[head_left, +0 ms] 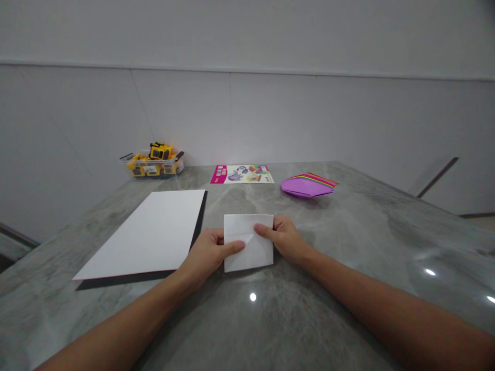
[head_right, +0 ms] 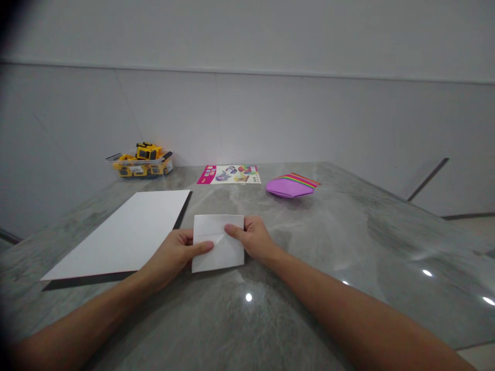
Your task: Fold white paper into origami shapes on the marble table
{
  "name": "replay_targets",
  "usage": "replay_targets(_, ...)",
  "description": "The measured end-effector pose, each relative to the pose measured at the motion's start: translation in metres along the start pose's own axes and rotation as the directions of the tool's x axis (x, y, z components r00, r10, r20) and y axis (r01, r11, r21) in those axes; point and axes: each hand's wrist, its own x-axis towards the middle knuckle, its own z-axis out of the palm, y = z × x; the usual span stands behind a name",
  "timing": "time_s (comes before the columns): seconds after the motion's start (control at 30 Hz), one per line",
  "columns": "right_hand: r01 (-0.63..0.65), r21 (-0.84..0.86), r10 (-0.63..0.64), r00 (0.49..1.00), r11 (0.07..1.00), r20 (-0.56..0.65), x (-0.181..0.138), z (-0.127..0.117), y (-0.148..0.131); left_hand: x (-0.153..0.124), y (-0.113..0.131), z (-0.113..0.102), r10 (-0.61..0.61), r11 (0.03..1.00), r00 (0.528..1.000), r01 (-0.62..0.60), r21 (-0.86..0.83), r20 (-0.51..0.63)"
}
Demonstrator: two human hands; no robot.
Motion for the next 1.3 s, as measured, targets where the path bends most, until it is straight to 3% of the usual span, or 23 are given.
replay_targets(0.13,0.037,-0.083,-0.04,0.999,0.996,-0.034,-0.002,0.005,0.001,-0.002,0.0,0.002,0.007,0.994,1.0,-0.005,0.108,-0.023)
replay_targets(0.43,0.026,0.052,-0.028,0.999,0.998,0.029,-0.002,0.007,0.004,-0.007,0.007,0.009,0.042,0.995,0.999,-0.041,0.093,-0.008)
replay_targets(0.7,0.012,0.067,-0.02,0.993,0.998,0.114,-0.004,0.007,-0.007,-0.01,0.013,0.009,0.079,0.985,0.997,-0.077,0.154,-0.01)
replay_targets(0.8,0.01,0.117,-0.022,0.995,0.993,0.096,-0.003,0.007,-0.007,-0.007,0.009,0.007,0.073,0.989,0.997,-0.072,0.13,-0.007)
replay_targets(1.0,-0.005,0.321,0.061,0.985,0.947,-0.163,0.005,0.007,0.0,0.003,0.0,0.001,0.124,0.982,0.986,-0.138,-0.132,-0.108)
replay_targets(1.17,-0.098,0.398,0.133,0.989,0.912,-0.062,0.001,0.01,-0.002,0.006,0.001,0.001,0.185,0.929,0.947,-0.256,-0.267,-0.264)
replay_targets(1.3,-0.149,0.346,0.159,0.987,0.926,0.002,-0.002,0.012,-0.005,0.006,0.002,-0.001,0.2,0.914,0.935,-0.286,-0.287,-0.293)
